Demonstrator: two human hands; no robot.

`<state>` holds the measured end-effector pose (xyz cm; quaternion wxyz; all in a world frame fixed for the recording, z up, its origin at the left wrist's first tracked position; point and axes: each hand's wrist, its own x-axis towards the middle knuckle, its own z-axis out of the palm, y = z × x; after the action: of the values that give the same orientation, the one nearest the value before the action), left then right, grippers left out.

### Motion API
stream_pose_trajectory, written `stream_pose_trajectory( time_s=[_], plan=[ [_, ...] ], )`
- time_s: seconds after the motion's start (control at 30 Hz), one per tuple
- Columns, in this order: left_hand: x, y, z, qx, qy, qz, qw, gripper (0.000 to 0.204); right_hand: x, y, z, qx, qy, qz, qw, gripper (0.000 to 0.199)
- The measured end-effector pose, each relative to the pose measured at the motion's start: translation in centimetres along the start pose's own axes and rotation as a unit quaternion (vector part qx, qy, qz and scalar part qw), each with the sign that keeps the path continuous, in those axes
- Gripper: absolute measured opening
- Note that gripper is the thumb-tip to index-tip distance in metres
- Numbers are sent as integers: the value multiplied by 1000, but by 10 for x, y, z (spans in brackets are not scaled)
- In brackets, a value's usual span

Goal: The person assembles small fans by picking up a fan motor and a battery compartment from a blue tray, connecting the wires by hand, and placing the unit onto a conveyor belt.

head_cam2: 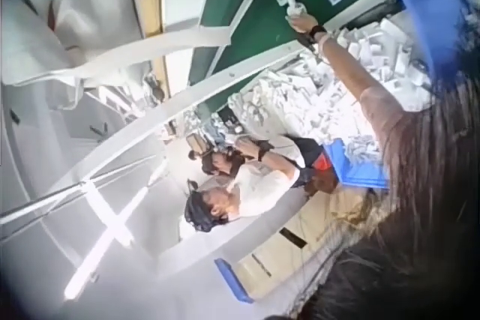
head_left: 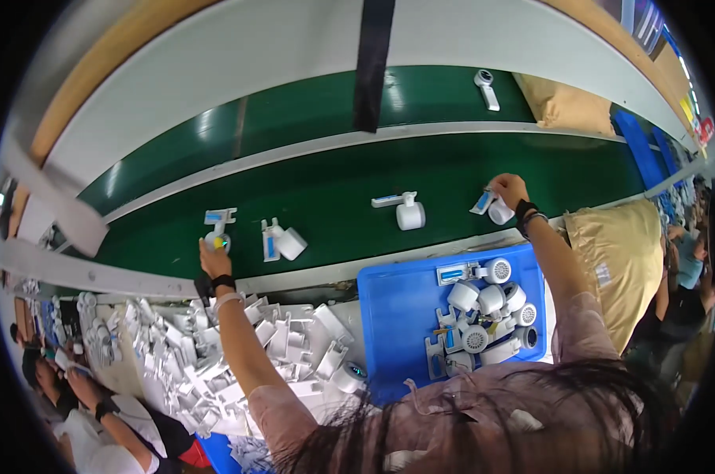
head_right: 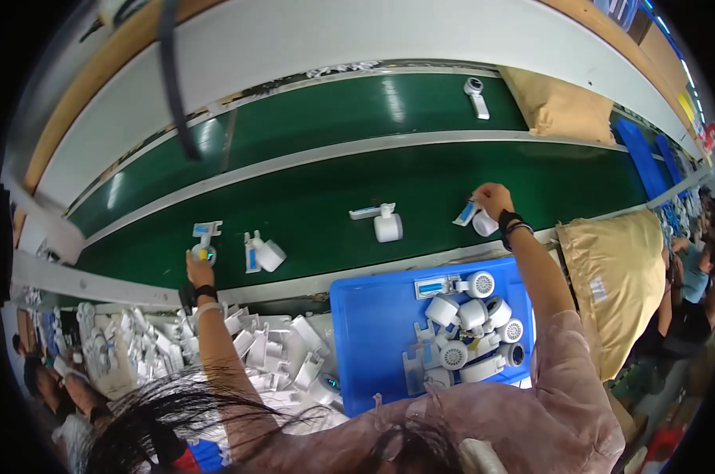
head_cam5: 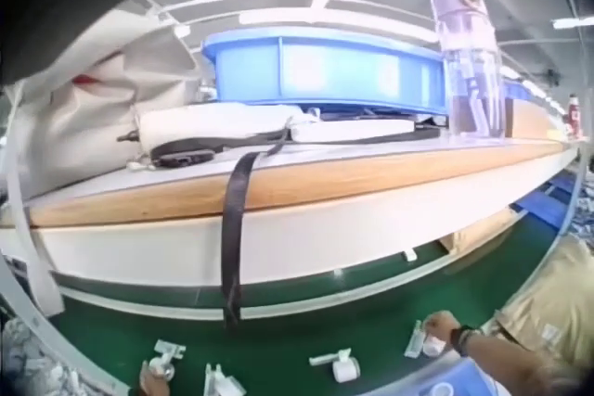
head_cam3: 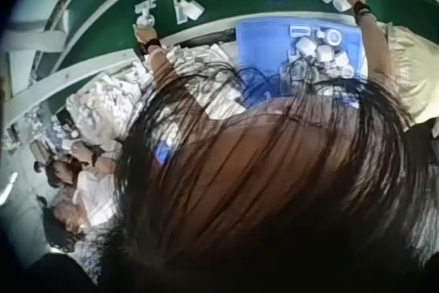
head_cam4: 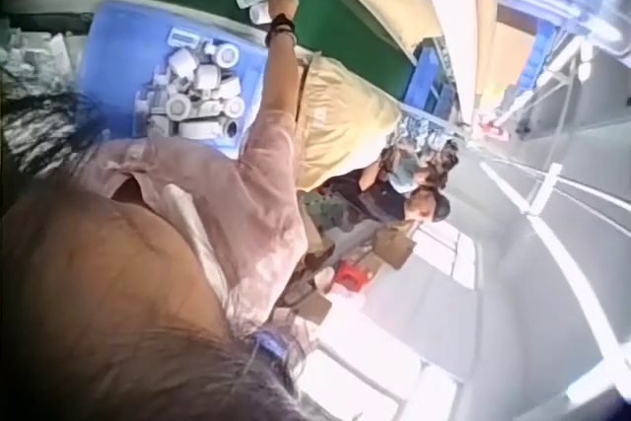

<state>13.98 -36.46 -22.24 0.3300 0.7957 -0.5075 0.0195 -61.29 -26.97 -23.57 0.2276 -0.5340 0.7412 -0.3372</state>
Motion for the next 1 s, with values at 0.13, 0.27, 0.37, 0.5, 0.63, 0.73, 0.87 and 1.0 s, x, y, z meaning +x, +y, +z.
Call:
stream_pose_trajectory(
  time_s=[0.13, 0.27, 0.37, 0.5, 0.63, 0.73, 0.87, 1.0],
  plan=[
    [4, -3, 9, 32, 11, 57, 998, 40, 14, 13, 5, 394, -22, 153, 906, 32],
    [-8, 1, 22, 46, -29, 72, 996, 50, -4, 20, -13, 188, 0, 102, 977, 47],
    [-7, -36, 17, 10, -4, 71, 997, 54, -17, 4, 5, 190, -102, 76, 974, 79],
    [-2, -15, 25, 66, -56, 34, 996, 55, -24, 8, -1, -41, -116, -8, 992, 83],
    [-15, -8, 22, 104, -21, -20, 994, 61, -24, -13, 11, -66, -67, 52, 994, 76],
    [-27, 5, 18, 122, -64, -36, 990, 65, -27, -39, 0, -12, -91, 128, 988, 75],
    [-34, 15, 24, 180, -54, -43, 981, 67, -24, -33, -9, 21, -93, 191, 977, 68],
    [-21, 6, 44, 140, -27, -52, 988, 67, -30, 5, -12, -12, -24, 124, 992, 58]
  ],
)
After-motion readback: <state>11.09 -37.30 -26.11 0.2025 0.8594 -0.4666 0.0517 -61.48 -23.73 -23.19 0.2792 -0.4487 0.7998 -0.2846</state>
